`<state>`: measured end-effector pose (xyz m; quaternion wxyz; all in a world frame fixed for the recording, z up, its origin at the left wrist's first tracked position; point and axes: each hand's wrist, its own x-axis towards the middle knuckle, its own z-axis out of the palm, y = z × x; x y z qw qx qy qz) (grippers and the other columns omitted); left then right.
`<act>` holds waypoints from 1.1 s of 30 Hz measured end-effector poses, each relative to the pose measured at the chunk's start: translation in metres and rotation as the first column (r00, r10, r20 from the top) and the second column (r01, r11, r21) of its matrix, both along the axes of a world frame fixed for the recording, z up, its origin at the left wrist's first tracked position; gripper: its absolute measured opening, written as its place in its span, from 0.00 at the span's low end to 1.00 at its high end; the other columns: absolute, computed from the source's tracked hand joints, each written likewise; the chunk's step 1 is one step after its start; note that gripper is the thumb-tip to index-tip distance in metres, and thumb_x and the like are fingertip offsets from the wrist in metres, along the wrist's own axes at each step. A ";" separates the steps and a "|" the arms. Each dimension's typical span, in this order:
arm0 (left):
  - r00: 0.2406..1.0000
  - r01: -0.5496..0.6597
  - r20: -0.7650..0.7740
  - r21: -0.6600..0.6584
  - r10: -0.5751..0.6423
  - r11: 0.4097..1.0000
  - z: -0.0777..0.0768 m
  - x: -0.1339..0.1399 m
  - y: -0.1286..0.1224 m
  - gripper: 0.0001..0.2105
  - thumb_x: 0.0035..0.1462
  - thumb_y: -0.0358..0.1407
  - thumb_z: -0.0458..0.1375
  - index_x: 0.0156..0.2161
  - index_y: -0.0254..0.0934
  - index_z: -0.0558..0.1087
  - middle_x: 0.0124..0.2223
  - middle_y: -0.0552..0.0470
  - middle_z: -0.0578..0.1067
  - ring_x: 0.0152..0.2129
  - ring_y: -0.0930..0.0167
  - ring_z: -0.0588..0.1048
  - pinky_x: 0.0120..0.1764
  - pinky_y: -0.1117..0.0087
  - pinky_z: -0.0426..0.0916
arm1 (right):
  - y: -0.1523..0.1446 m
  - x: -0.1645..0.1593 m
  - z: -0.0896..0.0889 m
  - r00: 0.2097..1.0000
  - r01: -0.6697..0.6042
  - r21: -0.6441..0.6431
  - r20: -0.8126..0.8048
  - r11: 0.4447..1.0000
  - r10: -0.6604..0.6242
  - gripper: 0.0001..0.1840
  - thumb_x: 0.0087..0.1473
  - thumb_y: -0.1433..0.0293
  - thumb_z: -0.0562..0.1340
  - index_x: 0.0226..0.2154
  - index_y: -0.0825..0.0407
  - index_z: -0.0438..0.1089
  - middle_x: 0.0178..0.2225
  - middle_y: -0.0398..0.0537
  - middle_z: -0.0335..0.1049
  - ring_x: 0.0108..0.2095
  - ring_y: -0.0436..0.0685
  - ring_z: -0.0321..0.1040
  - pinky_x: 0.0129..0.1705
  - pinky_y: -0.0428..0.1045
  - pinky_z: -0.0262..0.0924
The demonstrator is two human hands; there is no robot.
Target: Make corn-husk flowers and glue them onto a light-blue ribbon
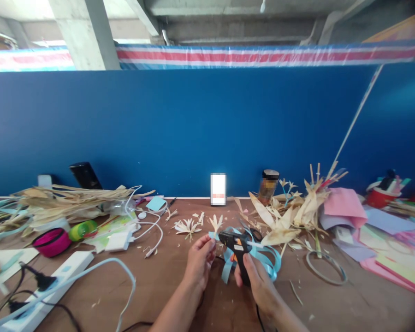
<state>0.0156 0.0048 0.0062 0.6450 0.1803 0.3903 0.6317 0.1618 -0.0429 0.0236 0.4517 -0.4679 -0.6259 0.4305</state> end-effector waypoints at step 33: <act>0.996 -0.014 -0.090 0.031 0.016 0.999 0.002 0.003 -0.004 0.11 0.34 0.32 0.67 0.27 0.33 0.72 0.22 0.56 0.73 0.18 0.80 0.69 0.23 0.80 0.60 | 0.007 0.005 -0.014 0.995 -0.007 0.023 0.098 1.000 0.004 0.26 0.60 0.58 0.41 0.21 0.52 0.63 0.18 0.41 0.64 0.23 0.51 0.61 0.31 0.46 0.51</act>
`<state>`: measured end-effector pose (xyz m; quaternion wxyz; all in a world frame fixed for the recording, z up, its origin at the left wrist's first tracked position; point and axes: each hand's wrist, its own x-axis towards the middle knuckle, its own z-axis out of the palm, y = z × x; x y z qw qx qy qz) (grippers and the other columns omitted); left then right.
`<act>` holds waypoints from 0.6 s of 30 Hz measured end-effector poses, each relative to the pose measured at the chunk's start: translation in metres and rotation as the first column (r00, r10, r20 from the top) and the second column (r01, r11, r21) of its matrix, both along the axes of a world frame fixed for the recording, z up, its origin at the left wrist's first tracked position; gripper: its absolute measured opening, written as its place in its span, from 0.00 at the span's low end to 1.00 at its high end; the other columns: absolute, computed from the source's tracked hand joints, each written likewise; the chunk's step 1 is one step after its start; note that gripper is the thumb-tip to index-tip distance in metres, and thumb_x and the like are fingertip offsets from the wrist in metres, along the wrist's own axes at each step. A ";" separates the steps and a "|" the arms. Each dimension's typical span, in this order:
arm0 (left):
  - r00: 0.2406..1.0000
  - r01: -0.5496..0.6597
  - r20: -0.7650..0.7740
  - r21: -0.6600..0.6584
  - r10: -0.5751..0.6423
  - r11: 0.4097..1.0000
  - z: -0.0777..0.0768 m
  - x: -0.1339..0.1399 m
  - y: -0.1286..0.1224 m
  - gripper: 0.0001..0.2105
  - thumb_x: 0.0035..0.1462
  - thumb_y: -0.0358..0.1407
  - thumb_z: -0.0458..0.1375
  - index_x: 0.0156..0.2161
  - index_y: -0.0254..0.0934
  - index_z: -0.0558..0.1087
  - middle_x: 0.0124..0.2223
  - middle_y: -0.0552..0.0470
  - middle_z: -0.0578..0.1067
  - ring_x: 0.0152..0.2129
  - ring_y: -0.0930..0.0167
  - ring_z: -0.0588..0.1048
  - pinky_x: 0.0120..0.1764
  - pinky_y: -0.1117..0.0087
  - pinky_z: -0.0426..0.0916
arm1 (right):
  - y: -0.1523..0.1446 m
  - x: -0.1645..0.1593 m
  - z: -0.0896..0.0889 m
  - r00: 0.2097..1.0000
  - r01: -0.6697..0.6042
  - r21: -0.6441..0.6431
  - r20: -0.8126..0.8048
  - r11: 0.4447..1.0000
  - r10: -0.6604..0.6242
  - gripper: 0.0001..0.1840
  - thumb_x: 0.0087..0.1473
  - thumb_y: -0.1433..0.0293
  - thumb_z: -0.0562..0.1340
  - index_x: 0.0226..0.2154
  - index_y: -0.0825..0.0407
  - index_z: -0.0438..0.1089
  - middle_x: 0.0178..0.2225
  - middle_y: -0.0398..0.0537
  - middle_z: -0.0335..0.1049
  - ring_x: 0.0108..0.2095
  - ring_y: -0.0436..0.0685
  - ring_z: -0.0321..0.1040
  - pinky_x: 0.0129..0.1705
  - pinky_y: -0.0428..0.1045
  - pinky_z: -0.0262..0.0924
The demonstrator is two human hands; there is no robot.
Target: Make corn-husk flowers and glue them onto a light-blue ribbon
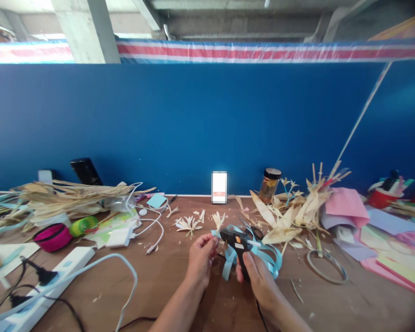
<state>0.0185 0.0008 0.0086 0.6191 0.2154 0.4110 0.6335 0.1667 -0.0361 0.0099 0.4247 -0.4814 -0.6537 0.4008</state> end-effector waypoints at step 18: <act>1.000 -0.027 0.013 -0.010 0.027 1.000 0.001 0.001 0.001 0.11 0.34 0.31 0.67 0.26 0.32 0.71 0.20 0.58 0.70 0.16 0.82 0.66 0.21 0.81 0.59 | -0.004 0.001 0.009 0.998 -0.049 -0.048 -0.047 0.998 0.046 0.25 0.58 0.55 0.41 0.29 0.52 0.64 0.17 0.40 0.63 0.22 0.52 0.61 0.31 0.46 0.53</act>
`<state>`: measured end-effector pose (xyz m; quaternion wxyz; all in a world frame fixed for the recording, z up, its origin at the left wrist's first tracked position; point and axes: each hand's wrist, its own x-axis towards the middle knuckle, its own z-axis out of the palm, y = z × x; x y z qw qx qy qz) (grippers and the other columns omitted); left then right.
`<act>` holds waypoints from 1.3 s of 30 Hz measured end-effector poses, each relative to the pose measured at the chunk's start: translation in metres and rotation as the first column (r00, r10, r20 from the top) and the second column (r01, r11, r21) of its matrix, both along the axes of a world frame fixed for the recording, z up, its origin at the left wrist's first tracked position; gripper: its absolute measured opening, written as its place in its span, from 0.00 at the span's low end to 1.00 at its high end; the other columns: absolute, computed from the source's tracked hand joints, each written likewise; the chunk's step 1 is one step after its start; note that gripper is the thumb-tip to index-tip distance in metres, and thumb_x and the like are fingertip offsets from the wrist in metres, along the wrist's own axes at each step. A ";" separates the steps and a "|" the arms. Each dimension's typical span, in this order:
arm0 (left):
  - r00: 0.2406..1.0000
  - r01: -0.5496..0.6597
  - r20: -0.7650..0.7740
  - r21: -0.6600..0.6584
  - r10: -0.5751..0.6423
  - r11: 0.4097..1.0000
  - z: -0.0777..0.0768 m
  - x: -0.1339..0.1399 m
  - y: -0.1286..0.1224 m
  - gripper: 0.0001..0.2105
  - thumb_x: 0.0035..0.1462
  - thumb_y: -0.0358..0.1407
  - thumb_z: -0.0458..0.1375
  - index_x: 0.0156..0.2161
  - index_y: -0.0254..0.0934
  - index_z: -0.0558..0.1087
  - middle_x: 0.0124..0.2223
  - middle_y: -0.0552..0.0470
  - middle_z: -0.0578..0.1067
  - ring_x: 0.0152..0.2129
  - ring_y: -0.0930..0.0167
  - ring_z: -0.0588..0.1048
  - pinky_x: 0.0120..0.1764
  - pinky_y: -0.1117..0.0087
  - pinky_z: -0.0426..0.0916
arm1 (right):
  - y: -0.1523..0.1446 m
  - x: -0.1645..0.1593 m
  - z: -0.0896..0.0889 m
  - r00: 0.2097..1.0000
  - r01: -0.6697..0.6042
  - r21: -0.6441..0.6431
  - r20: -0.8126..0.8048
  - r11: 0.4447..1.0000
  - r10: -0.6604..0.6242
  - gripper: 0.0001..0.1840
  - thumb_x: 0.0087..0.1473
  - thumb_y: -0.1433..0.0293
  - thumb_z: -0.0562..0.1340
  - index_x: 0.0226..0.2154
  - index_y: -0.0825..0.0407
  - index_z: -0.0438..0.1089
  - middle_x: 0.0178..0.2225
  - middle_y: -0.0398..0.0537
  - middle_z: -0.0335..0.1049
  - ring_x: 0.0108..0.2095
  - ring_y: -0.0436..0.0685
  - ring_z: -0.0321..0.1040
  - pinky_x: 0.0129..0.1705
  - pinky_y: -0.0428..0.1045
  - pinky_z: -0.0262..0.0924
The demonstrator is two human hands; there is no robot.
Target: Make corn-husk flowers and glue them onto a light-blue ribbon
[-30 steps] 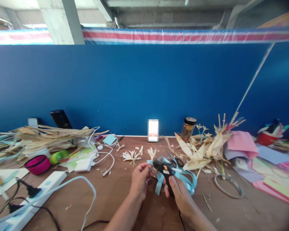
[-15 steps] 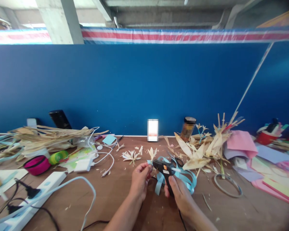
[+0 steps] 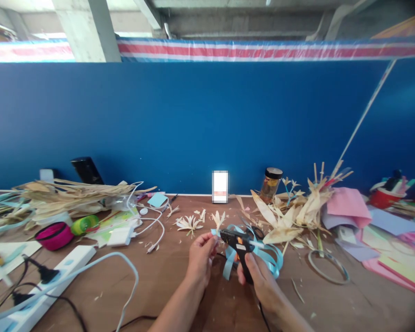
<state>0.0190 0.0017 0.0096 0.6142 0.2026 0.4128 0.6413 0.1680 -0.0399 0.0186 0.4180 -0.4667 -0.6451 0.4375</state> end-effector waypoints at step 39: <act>1.000 0.005 -0.024 0.018 -0.005 1.000 0.000 0.006 -0.001 0.10 0.36 0.32 0.65 0.27 0.32 0.72 0.21 0.55 0.72 0.16 0.80 0.67 0.21 0.80 0.59 | 0.008 0.009 -0.016 1.000 0.011 -0.028 0.000 1.000 -0.011 0.27 0.59 0.56 0.41 0.21 0.52 0.63 0.18 0.44 0.63 0.24 0.53 0.60 0.31 0.47 0.53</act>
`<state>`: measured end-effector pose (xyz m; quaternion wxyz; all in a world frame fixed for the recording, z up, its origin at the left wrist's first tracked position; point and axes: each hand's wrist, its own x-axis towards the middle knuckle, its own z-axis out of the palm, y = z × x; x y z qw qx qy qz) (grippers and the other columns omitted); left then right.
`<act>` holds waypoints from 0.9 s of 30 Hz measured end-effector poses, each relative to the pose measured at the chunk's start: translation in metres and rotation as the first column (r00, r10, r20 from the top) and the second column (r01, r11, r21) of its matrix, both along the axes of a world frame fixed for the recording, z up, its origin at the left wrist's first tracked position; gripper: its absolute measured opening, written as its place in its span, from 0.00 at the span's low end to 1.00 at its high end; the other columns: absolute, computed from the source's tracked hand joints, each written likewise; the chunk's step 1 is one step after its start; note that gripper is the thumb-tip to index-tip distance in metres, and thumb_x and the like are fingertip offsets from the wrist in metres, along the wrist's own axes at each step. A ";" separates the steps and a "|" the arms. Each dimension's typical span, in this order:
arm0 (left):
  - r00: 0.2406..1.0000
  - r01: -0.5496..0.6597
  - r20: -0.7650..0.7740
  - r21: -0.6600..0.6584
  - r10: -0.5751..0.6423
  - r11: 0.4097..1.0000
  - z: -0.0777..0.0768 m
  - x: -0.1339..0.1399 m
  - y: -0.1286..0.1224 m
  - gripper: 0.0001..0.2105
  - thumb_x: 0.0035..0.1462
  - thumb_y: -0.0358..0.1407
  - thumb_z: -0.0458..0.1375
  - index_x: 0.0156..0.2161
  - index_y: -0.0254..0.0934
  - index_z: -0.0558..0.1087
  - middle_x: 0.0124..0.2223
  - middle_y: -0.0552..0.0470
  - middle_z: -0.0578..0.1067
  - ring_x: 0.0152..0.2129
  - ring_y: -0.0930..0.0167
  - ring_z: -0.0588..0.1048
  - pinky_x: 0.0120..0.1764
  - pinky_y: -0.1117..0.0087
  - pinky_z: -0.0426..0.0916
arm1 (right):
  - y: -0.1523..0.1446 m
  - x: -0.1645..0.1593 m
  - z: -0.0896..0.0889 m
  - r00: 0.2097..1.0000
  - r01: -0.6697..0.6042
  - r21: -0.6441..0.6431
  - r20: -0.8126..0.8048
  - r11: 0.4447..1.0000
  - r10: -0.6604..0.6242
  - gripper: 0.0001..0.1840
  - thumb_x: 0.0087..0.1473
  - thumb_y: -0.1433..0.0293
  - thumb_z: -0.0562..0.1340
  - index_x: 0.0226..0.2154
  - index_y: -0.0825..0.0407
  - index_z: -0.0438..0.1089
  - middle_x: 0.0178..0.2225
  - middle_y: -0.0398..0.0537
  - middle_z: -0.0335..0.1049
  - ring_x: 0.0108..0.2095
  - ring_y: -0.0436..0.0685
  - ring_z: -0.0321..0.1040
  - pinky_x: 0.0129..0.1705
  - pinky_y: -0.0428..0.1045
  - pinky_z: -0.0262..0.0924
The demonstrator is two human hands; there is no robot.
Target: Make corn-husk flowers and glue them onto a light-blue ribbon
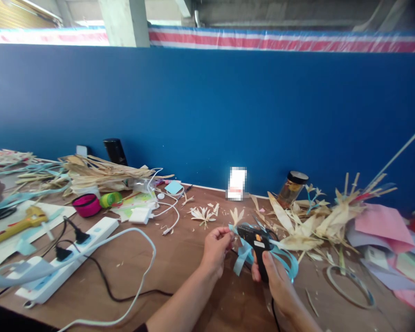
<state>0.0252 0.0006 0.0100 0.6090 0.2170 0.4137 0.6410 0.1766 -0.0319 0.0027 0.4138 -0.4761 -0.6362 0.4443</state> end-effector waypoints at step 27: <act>0.999 0.005 -0.039 0.021 -0.004 1.000 -0.001 -0.001 -0.001 0.10 0.35 0.33 0.66 0.26 0.32 0.71 0.21 0.55 0.72 0.17 0.79 0.68 0.23 0.79 0.60 | -0.007 -0.005 0.018 0.995 0.023 0.029 0.092 0.999 -0.025 0.30 0.57 0.53 0.41 0.17 0.52 0.62 0.17 0.44 0.63 0.22 0.53 0.61 0.30 0.47 0.53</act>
